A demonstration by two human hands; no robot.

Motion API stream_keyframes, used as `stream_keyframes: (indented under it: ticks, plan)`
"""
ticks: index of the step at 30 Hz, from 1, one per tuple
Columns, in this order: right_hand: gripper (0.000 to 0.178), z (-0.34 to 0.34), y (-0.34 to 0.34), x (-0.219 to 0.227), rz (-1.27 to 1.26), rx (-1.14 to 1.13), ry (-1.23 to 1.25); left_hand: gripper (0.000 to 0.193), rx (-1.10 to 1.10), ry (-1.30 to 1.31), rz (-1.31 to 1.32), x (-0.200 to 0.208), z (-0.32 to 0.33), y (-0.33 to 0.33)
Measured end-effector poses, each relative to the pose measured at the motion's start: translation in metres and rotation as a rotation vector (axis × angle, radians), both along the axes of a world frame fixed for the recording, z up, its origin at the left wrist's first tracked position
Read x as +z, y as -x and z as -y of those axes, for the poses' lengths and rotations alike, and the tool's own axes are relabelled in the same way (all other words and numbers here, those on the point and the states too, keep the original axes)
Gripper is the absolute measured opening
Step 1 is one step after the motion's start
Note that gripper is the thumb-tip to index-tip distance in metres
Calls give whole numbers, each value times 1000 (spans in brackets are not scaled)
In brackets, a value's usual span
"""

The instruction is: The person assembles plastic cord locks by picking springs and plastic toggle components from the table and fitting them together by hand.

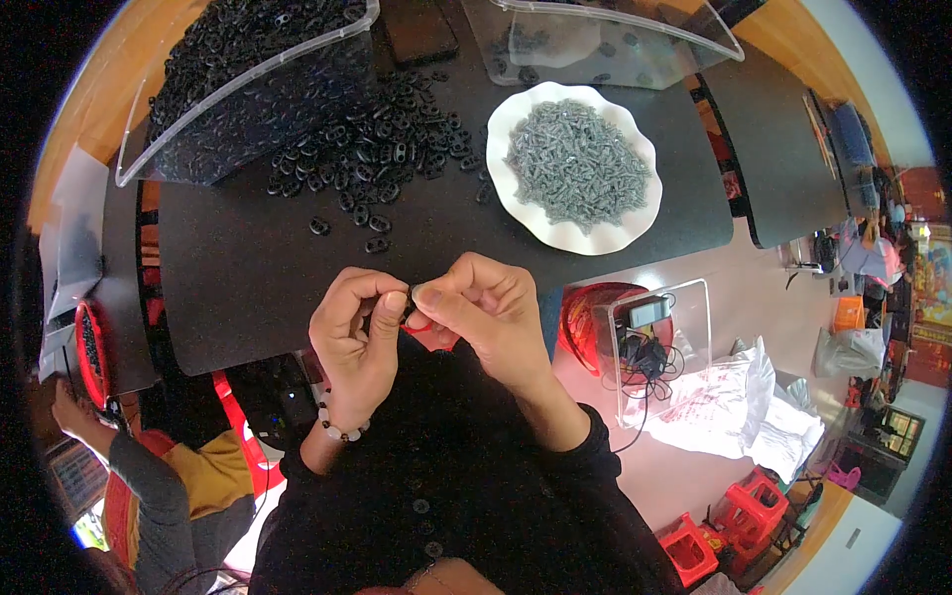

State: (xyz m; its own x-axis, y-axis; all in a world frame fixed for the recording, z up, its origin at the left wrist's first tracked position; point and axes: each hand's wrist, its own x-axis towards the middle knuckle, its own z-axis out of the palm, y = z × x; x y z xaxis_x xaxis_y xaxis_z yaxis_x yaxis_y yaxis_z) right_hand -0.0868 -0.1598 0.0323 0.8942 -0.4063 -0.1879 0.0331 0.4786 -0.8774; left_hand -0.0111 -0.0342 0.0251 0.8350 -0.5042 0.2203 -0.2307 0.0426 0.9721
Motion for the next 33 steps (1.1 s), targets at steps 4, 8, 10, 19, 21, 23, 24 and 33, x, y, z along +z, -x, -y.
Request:
stream_keyframes:
  ticks: [4,8,10,19,21,23,24,33]
  plan:
    - [12,0,-2,0,-10,5,-44,8,-11,38,-54,-8,1,-1]
    - [11,1,-1,-1,-26,-11,-54,10,-31,125,-222,-8,0,1]
    - [11,1,0,-1,-22,9,-31,11,-39,119,-225,-6,-1,1]
    - [11,-1,-2,-2,-39,-21,-29,11,-11,83,-168,-7,0,0]
    - [10,-2,-1,-3,-27,-23,-6,10,3,62,-131,-6,0,0]
    - [10,-3,-1,-3,-16,-27,17,8,38,2,56,-6,0,-2]
    - [11,-3,-1,-1,-20,-25,18,8,38,2,56,-5,1,-3]
    - [11,-3,-2,-11,10,25,44,6,38,-5,40,-11,1,-1]
